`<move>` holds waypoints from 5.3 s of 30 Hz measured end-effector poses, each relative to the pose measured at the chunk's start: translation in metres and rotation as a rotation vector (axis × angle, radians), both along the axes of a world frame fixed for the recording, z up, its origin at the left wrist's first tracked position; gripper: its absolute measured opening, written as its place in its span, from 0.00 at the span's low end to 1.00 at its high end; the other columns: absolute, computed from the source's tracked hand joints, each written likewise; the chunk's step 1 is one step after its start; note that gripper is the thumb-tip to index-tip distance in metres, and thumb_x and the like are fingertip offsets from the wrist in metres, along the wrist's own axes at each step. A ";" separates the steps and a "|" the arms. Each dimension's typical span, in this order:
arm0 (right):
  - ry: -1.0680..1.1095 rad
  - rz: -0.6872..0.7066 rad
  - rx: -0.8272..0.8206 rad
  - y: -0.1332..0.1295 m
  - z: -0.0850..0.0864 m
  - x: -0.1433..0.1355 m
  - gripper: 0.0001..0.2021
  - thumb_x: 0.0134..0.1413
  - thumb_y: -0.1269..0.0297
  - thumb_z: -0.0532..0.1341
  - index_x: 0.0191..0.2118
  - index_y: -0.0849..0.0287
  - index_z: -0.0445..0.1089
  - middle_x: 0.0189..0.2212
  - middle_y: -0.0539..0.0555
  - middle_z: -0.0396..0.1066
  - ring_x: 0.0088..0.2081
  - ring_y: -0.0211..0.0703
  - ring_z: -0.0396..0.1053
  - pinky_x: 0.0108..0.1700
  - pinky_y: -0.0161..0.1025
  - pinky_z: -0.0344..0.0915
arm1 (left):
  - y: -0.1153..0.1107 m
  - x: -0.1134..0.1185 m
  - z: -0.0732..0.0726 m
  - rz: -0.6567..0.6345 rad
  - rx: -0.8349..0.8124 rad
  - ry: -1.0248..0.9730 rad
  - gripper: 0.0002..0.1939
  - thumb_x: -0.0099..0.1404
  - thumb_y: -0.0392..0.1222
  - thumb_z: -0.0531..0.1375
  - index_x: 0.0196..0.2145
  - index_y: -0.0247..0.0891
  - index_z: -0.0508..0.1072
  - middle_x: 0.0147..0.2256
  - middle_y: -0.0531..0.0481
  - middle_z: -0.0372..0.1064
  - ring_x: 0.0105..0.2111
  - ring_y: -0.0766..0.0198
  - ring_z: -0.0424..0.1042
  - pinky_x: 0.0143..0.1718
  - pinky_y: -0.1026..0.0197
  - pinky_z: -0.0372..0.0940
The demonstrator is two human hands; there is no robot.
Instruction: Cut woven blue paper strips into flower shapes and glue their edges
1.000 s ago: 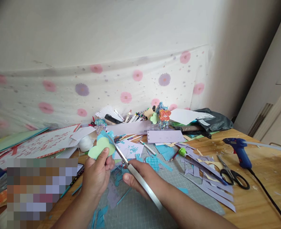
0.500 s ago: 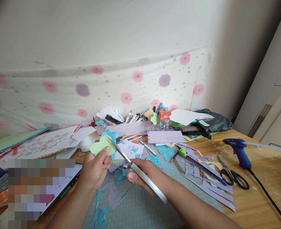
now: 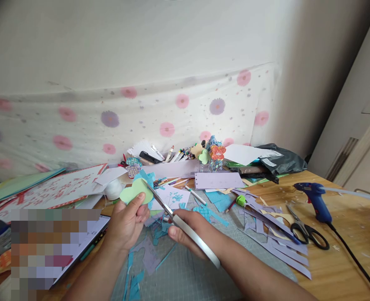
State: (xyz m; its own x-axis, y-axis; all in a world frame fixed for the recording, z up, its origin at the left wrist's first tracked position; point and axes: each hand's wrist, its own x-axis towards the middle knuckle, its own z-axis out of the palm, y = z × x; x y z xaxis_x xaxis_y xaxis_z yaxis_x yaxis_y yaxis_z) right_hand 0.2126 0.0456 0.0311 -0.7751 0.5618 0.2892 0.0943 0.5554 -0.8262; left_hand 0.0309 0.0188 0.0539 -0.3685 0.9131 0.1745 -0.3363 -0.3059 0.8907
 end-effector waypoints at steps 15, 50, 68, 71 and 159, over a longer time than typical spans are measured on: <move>-0.034 0.061 0.159 0.017 0.000 0.019 0.28 0.58 0.37 0.46 0.42 0.61 0.63 0.28 0.49 0.58 0.28 0.36 0.55 0.29 0.33 0.53 | -0.003 -0.008 0.006 -0.070 -0.031 0.029 0.18 0.48 0.42 0.69 0.23 0.38 0.60 0.14 0.65 0.51 0.14 0.77 0.47 0.15 0.71 0.48; -0.017 0.307 -0.233 0.008 -0.011 0.008 0.33 0.51 0.31 0.47 0.45 0.59 0.59 0.34 0.53 0.59 0.31 0.39 0.58 0.34 0.36 0.60 | -0.021 -0.023 0.001 -0.162 -0.167 0.254 0.18 0.51 0.49 0.66 0.18 0.39 0.62 0.12 0.61 0.48 0.13 0.75 0.45 0.14 0.69 0.46; -0.002 0.235 -0.190 -0.002 0.008 0.004 0.31 0.56 0.36 0.46 0.48 0.60 0.62 0.29 0.49 0.56 0.29 0.37 0.54 0.31 0.34 0.56 | -0.023 -0.018 0.003 -0.128 -0.165 0.224 0.17 0.51 0.47 0.66 0.19 0.38 0.61 0.13 0.62 0.48 0.13 0.75 0.46 0.16 0.69 0.47; 0.034 0.247 -0.166 -0.001 0.004 0.003 0.31 0.56 0.36 0.46 0.48 0.61 0.61 0.29 0.49 0.57 0.28 0.36 0.53 0.29 0.33 0.54 | -0.022 -0.018 0.000 -0.152 -0.132 0.212 0.18 0.52 0.48 0.65 0.19 0.39 0.61 0.13 0.62 0.48 0.13 0.75 0.46 0.15 0.69 0.46; 0.140 0.073 -0.106 0.002 -0.012 -0.003 0.29 0.56 0.36 0.46 0.42 0.59 0.61 0.25 0.47 0.56 0.24 0.35 0.53 0.25 0.33 0.53 | -0.015 0.002 -0.023 -0.076 -0.126 0.069 0.17 0.52 0.49 0.66 0.24 0.39 0.62 0.13 0.64 0.50 0.14 0.74 0.48 0.15 0.70 0.49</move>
